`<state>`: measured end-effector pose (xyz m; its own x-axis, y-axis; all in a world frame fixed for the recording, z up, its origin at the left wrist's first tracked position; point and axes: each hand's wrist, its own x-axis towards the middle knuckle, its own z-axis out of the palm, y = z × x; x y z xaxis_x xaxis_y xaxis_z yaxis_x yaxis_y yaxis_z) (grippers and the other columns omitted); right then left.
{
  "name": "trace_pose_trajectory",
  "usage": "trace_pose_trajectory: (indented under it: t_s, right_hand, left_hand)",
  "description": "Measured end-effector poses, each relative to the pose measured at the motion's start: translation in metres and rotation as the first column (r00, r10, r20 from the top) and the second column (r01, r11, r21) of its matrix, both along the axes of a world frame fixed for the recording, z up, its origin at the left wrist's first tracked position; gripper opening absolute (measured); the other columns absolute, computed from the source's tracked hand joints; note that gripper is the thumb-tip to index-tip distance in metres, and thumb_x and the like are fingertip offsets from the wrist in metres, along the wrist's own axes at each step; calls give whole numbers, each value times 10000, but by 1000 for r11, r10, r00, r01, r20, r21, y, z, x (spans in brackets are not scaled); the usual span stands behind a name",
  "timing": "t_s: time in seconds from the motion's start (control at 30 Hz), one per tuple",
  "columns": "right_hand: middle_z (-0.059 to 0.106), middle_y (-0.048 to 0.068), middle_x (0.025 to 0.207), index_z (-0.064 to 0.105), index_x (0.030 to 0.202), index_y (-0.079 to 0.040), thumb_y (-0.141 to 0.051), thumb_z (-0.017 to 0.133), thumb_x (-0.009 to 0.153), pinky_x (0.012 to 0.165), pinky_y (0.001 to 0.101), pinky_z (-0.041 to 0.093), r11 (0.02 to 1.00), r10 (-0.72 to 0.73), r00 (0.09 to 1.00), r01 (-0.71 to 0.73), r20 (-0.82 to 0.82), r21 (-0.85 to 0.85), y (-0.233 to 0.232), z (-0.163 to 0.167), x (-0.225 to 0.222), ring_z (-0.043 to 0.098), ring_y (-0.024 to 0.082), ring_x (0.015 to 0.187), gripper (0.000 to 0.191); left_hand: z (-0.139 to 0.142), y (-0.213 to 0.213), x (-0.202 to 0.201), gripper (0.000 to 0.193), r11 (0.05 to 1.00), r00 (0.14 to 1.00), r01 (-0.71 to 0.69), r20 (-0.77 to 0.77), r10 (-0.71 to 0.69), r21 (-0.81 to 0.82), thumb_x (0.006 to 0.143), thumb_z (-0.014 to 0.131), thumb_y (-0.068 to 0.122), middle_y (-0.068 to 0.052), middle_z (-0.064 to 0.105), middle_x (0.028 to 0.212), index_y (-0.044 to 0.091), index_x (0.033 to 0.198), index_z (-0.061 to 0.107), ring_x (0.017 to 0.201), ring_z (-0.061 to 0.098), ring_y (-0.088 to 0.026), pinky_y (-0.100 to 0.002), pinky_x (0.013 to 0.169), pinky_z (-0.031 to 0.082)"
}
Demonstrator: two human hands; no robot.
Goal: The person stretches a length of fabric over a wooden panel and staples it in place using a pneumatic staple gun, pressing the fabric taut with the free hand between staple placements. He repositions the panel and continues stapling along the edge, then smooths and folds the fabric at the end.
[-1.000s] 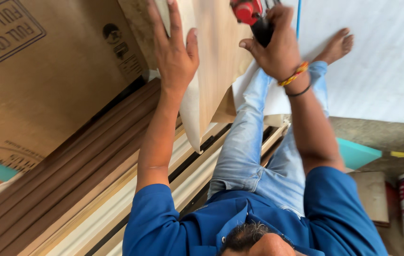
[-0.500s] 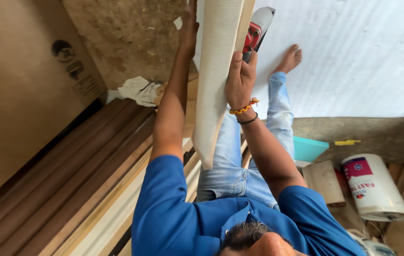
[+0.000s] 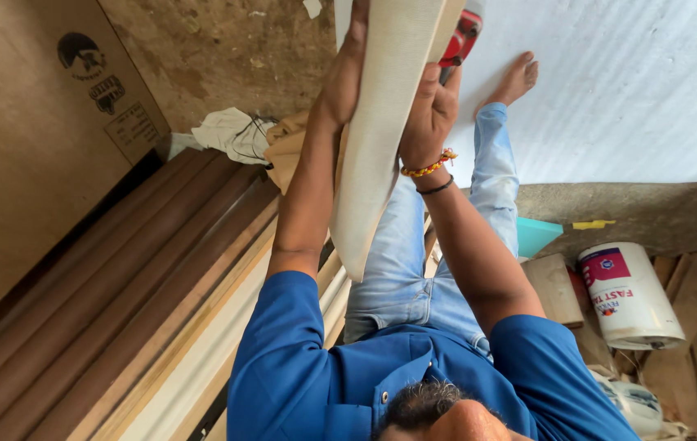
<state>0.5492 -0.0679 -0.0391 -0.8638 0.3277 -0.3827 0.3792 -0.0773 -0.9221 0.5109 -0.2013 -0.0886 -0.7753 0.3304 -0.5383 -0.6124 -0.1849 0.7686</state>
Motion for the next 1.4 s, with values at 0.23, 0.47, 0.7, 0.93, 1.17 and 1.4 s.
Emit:
trace_pose_trajectory:
  t_s: [0.23, 0.47, 0.7, 0.93, 1.17, 1.4]
  right_hand:
    - [707, 111, 997, 695, 861, 39, -298, 450, 1145, 1064, 395, 423, 1000, -13, 1000, 13, -6, 0, 6, -22, 11, 509, 238, 1166, 504]
    - [715, 108, 960, 715, 825, 33, -275, 416, 1162, 1113, 388, 398, 999, 33, 999, -35, 40, 40, 12, -13, 5, 492, 246, 1188, 546]
    - [584, 162, 1305, 706, 863, 54, -236, 458, 1153, 1045, 374, 459, 999, -30, 1000, 30, 4, -26, -9, -14, 2, 554, 251, 1212, 479]
    - [639, 148, 1313, 729, 969, 7, -220, 441, 1180, 1066, 385, 444, 997, 67, 997, -66, -27, 52, -13, -11, -3, 540, 295, 1210, 422]
    - [547, 144, 1307, 655, 1193, 0, -69, 591, 1043, 1096, 404, 447, 973, 230, 965, -233, -126, -2, 18, -25, 0, 529, 319, 1229, 177]
    - [538, 206, 1228, 539, 1152, -7, 68, 661, 940, 895, 451, 492, 805, 477, 860, -511, 182, 302, 129, -52, 44, 612, 404, 1035, 256]
  left_hand:
    - [62, 0, 7, 618, 801, 781, 186, -409, -472, -569, 1200, 299, 539, -108, 10, 1735, 191, 1689, 153, 1602, 7, -273, -381, 1331, 111]
    - [27, 5, -48, 714, 960, 959, 121, -219, -179, -254, 1159, 368, 545, -149, 271, 1717, 33, 1644, 254, 1574, 219, -278, -382, 1347, 183]
    - [21, -9, -19, 630, 908, 881, 133, -372, -292, -398, 1188, 258, 493, -107, 146, 1756, 105, 1678, 181, 1609, 86, -276, -371, 1336, 121]
    - [96, 14, -17, 566, 583, 755, 63, -343, -558, -810, 1208, 485, 317, -201, 69, 1726, 285, 1674, 165, 1565, 193, -418, -444, 1295, 278]
    - [129, 51, -13, 623, 254, 722, -130, -267, -638, -958, 1164, 590, 255, -195, 115, 1699, 350, 1645, 206, 1486, 390, -456, -492, 1205, 468]
    - [122, 70, -2, 751, 179, 711, -145, -229, -665, -973, 1095, 582, 130, -224, 75, 1689, 374, 1654, 145, 1506, 381, -463, -439, 1198, 487]
